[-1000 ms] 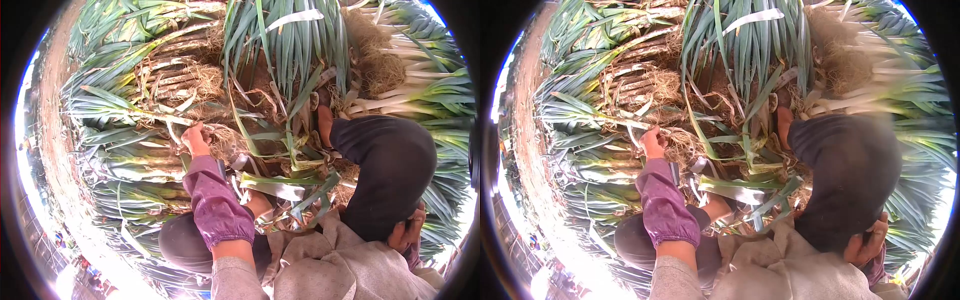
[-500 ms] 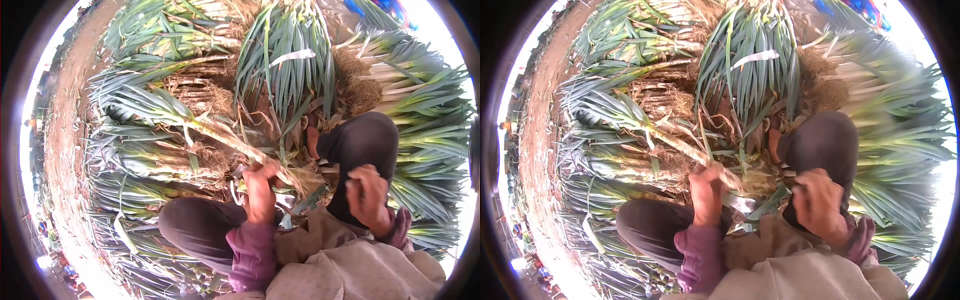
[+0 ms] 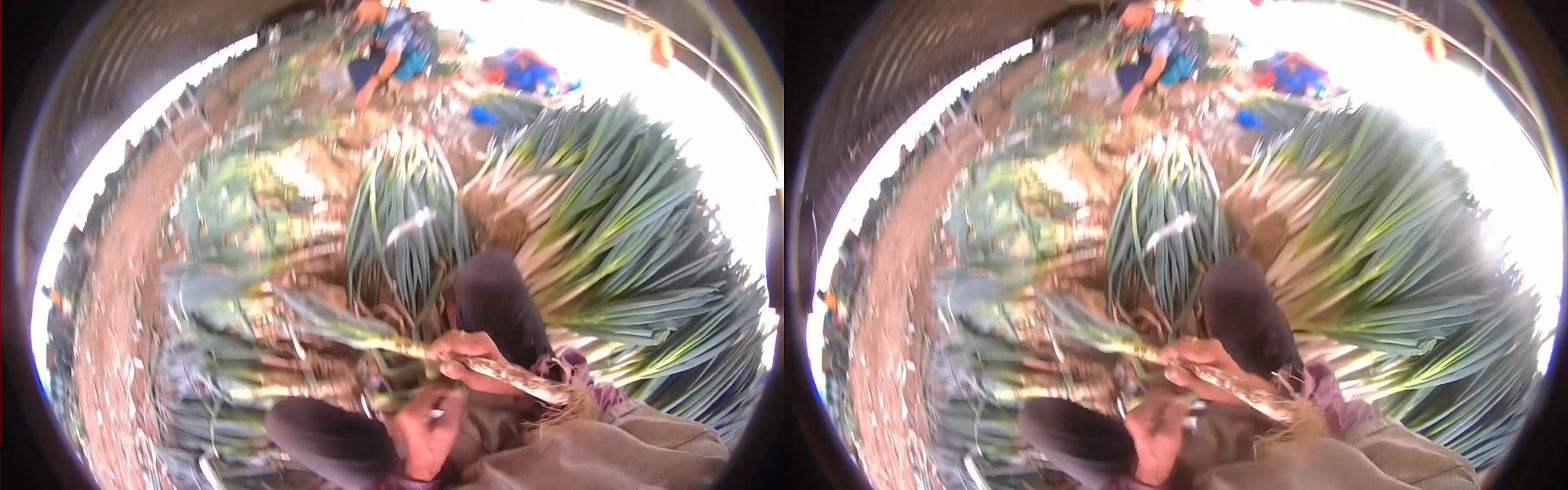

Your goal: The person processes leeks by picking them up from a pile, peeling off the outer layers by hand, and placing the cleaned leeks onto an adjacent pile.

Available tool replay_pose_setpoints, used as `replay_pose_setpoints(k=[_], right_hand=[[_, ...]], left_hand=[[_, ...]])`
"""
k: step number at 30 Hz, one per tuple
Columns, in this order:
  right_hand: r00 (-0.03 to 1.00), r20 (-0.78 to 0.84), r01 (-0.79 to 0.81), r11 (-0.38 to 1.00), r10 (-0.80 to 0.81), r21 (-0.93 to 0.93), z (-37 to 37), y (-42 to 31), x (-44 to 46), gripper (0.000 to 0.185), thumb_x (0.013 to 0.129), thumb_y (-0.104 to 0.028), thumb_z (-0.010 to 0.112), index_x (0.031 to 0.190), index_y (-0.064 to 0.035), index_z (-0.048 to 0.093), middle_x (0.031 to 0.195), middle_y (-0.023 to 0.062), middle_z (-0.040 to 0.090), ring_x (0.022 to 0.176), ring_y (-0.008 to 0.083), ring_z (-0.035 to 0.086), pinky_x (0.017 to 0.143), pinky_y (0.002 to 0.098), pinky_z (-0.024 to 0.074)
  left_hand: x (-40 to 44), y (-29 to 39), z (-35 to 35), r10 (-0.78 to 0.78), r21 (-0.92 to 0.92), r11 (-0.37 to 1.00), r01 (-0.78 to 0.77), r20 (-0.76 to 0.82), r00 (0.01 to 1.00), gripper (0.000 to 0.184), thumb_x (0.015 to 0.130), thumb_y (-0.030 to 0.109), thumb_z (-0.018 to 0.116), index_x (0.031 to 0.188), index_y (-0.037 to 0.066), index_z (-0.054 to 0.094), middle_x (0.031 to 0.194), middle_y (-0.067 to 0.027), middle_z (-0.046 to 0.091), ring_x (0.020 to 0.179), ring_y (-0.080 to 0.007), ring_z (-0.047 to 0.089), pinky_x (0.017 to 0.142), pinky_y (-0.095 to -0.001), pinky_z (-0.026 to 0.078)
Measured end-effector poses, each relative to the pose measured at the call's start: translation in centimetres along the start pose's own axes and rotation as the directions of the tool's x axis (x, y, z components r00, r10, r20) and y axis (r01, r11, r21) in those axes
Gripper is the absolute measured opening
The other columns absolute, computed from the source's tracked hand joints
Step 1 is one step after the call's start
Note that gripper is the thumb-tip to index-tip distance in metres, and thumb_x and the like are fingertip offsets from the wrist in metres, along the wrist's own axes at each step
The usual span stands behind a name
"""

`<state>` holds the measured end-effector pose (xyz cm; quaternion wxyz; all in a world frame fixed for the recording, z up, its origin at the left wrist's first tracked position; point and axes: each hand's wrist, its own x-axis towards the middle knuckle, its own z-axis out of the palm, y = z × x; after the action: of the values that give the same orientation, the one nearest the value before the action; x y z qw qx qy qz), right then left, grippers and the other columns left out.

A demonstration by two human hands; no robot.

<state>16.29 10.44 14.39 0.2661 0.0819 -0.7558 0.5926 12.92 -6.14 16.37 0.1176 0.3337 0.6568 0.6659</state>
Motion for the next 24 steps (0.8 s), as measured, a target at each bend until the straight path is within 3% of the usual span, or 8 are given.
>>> replay_pose_setpoints(k=[2, 4, 8, 10, 11, 15, 20, 24], right_hand=[[0.953, -0.148, -0.201, 0.918, 0.264, 0.343, -0.3, -4.2, 0.4, 0.026, 0.092, -0.016, 0.061, 0.107, 0.0048, 0.063, 0.096, 0.0158, 0.066, 0.076, 0.0197, 0.065, 0.066, 0.0314, 0.0533], [0.958, -0.23, -0.071, 0.921, 0.169, 0.384, -1.6, -5.9, 0.6, 0.027, 0.094, -0.02, 0.059, 0.107, 0.003, 0.064, 0.094, 0.0175, 0.067, 0.071, 0.0212, 0.067, 0.061, 0.0322, 0.0561], [0.955, -0.286, 0.199, 0.882, -0.078, 0.427, -3.0, -11.0, 0.2, 0.05, 0.097, -0.038, 0.053, 0.105, 0.0108, 0.06, 0.094, 0.0218, 0.066, 0.066, 0.0303, 0.067, 0.053, 0.0331, 0.0558], [0.968, -0.25, 0.165, 0.83, -0.032, 0.532, -3.6, -13.2, 0.1, 0.053, 0.098, -0.042, 0.048, 0.107, 0.0089, 0.059, 0.091, 0.0191, 0.066, 0.064, 0.0291, 0.066, 0.053, 0.033, 0.0551], [0.973, -0.23, 0.148, 0.8, -0.013, 0.582, -3.9, -13.9, 0.3, 0.054, 0.098, -0.044, 0.045, 0.108, 0.0079, 0.058, 0.089, 0.0177, 0.067, 0.063, 0.0285, 0.066, 0.053, 0.033, 0.0548], [0.987, -0.162, 0.117, 0.653, 0.009, 0.748, -4.0, -12.6, 2.3, 0.047, 0.097, -0.039, 0.05, 0.112, 0.0046, 0.057, 0.096, 0.0163, 0.066, 0.064, 0.0233, 0.065, 0.053, 0.0321, 0.0543], [0.926, 0.142, -0.362, 0.714, 0.35, 0.6, 1.7, -10.7, 4.6, 0.028, 0.092, -0.028, 0.063, 0.085, -0.0011, 0.06, 0.064, -0.0022, 0.05, 0.052, 0.0077, 0.046, 0.047, 0.0246, 0.0363], [0.89, 0.224, -0.454, 0.817, 0.398, 0.355, 6.0, -8.7, 3.7, 0.034, 0.093, -0.032, 0.06, 0.076, -0.0026, 0.058, 0.062, -0.0029, 0.046, 0.054, 0.0058, 0.039, 0.048, 0.026, 0.0299]], left_hand=[[1.3, 0.7, -2.4, -0.01, 0.685, 0.718, 0.126, -0.171, 0.985, 0.045, 0.076, 0.025, 0.07, 0.11, -0.002, 0.059, 0.101, -0.0197, 0.062, 0.092, -0.0383, 0.06, 0.077, -0.0447, 0.05], [3.8, 0.6, -3.8, 0.377, 0.895, 0.444, -0.032, -0.154, 0.913, 0.059, 0.068, 0.02, 0.074, 0.119, -0.001, 0.053, 0.114, -0.0226, 0.057, 0.104, -0.042, 0.056, 0.091, -0.0497, 0.044], [5.7, 3.3, -6.0, 0.471, 0.958, 0.277, -0.071, -0.071, 0.879, 0.064, 0.067, 0.018, 0.069, 0.126, 0.002, 0.049, 0.123, -0.0196, 0.052, 0.12, -0.0412, 0.046, 0.103, -0.0527, 0.033], [6.0, 4.8, -7.5, 0.484, 0.96, 0.25, -0.126, -0.011, 0.875, 0.061, 0.068, 0.017, 0.062, 0.126, 0.002, 0.049, 0.125, -0.0181, 0.051, 0.124, -0.0396, 0.044, 0.102, -0.0567, 0.032], [6.0, 3.8, -8.9, 0.565, 0.955, 0.226, -0.191, 0.031, 0.825, 0.053, 0.068, 0.013, 0.068, 0.118, 0.002, 0.054, 0.117, -0.0147, 0.057, 0.118, -0.0345, 0.051, 0.107, -0.0483, 0.032], [4.0, 9.5, -11.6, 0.594, 0.945, 0.126, -0.303, 0.173, 0.786, 0.028, 0.073, 0.018, 0.063, 0.098, 0.005, 0.06, 0.084, -0.0124, 0.06, 0.074, -0.0333, 0.057, 0.065, -0.0436, 0.044], [1.1, 10.6, -11.5, 0.128, 0.7, 0.708, -0.096, 0.007, 0.992, 0.025, 0.064, 0.011, 0.073, 0.083, 0.002, 0.06, 0.069, -0.0189, 0.059, 0.061, -0.0377, 0.058, 0.057, -0.0396, 0.046], [-1.4, 7.7, -11.3, -0.227, 0.37, 0.901, 0.227, -0.045, 0.973, 0.022, 0.068, 0.011, 0.075, 0.08, -0.001, 0.061, 0.065, -0.008, 0.058, 0.057, -0.0142, 0.052, 0.054, -0.0285, 0.041]])
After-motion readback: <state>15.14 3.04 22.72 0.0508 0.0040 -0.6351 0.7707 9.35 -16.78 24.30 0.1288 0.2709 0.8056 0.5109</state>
